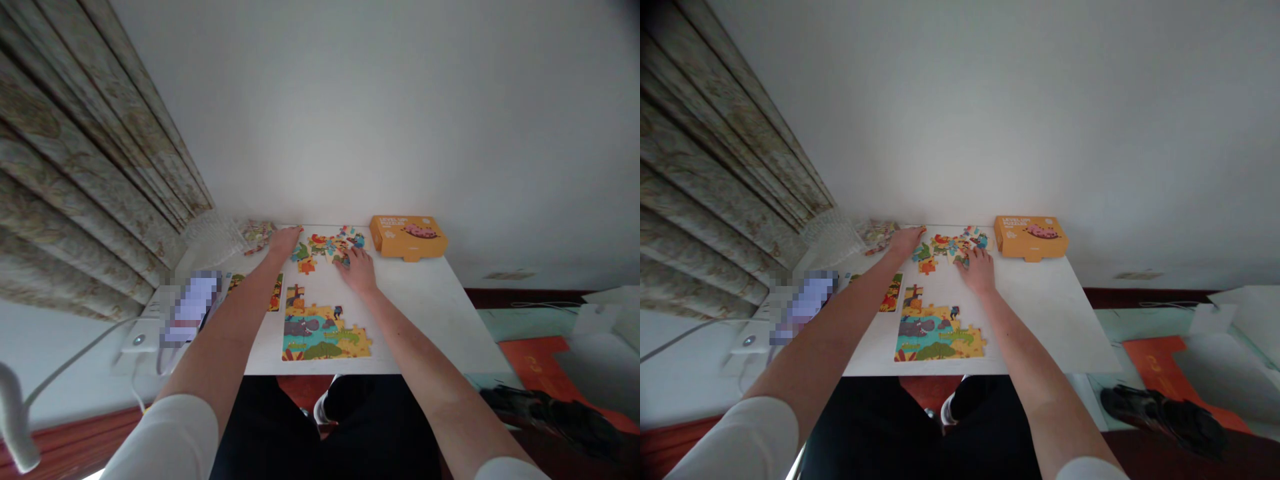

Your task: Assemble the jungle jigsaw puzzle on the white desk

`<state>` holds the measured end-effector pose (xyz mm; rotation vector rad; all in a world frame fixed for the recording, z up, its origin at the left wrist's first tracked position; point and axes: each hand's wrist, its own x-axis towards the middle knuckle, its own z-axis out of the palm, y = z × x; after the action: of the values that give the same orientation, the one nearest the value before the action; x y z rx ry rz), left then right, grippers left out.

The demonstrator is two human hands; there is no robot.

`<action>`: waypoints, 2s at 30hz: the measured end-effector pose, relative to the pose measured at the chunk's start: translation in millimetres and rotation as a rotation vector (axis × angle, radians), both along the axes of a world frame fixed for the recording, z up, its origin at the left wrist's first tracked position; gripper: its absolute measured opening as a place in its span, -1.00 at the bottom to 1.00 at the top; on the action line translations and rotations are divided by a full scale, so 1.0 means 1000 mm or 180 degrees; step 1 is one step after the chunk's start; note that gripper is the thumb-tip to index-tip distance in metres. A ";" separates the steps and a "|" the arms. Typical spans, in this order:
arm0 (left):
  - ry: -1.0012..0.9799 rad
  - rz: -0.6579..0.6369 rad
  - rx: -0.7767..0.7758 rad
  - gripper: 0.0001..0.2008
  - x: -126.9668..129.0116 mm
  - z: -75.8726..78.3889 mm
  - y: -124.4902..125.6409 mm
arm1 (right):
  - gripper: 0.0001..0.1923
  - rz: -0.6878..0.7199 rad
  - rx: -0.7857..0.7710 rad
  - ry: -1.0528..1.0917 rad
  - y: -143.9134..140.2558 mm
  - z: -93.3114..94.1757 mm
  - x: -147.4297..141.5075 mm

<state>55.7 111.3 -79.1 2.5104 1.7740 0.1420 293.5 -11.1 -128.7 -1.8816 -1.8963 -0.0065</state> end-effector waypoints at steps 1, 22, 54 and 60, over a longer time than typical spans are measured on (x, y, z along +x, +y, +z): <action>0.0016 -0.0091 0.0008 -0.58 0.001 0.000 -0.002 | -0.59 0.0062 -0.0009 0.0046 0.001 -0.002 0.001; -0.0270 -0.0852 -0.0319 -0.46 0.000 -0.012 -0.047 | -0.60 0.0887 0.0059 0.0208 0.001 -0.002 0.003; -0.0620 -0.0313 -0.0052 -0.51 0.012 0.007 -0.016 | -0.63 0.0151 -0.0042 0.0373 0.009 -0.011 0.007; -0.0267 -0.0434 -0.0500 -0.45 0.013 0.003 -0.023 | -0.62 0.0028 -0.0115 0.0526 0.021 -0.004 0.012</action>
<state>68.6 88.1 -76.3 2.4649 1.5150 0.0951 305.3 10.1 -132.8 -1.8369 -1.8040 0.1817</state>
